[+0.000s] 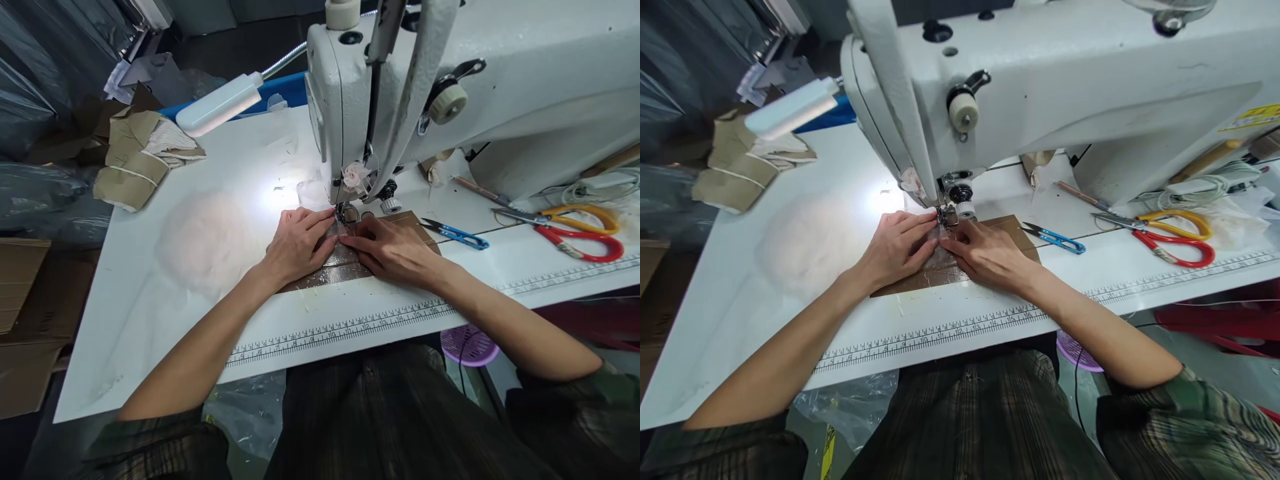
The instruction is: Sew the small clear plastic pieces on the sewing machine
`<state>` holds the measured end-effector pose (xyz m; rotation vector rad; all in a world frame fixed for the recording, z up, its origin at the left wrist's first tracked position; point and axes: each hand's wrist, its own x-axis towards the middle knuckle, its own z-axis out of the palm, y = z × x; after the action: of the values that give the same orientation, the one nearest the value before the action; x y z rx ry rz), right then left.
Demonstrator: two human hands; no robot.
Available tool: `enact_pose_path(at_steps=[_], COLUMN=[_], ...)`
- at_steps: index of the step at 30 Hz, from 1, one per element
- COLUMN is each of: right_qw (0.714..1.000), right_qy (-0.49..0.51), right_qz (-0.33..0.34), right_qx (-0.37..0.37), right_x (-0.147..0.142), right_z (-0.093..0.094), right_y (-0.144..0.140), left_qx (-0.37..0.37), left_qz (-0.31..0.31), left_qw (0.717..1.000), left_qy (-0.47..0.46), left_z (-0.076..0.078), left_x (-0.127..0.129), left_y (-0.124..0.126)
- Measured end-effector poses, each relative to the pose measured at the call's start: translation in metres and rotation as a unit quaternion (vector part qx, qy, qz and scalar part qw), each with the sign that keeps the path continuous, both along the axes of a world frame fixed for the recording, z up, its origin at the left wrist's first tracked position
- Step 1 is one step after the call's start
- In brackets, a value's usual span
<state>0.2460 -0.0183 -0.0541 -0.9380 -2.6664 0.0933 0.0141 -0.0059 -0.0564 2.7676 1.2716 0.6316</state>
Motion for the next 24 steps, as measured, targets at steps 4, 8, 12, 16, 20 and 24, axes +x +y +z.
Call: enact_pose_path(at_steps=[4,8,12,16,20,24], right_qw=[1.000,1.000,1.000,0.999,0.999,0.999], right_qy=[0.010,0.017,0.019,0.023,0.026,0.029], right_qz=[-0.002,0.000,-0.008,-0.010,-0.010,-0.011], right_qx=[-0.009,-0.009,-0.010,-0.026,-0.028,-0.016], right_x=[-0.0005,-0.0009,-0.0010,-0.0011,-0.0011,-0.0014], right_z=[-0.0010,-0.0017,-0.0017,-0.0015,-0.0008,-0.0001], right_y=[-0.0004,-0.0006,-0.0009,-0.0011,-0.0013,-0.0016], left_qx=[0.007,0.012,0.009,0.009,0.012,0.016], left_qz=[-0.004,-0.006,-0.008,-0.011,-0.014,-0.015], left_qw=[1.000,1.000,1.000,1.000,1.000,1.000], left_qy=[0.006,0.008,0.006,0.006,0.008,0.010], left_z=[0.0011,0.0004,-0.0011,-0.0005,0.0003,-0.0004], left_x=[-0.0001,-0.0005,-0.0008,-0.0005,-0.0002,-0.0003], left_y=[-0.0016,-0.0006,0.0001,0.0002,-0.0006,-0.0014])
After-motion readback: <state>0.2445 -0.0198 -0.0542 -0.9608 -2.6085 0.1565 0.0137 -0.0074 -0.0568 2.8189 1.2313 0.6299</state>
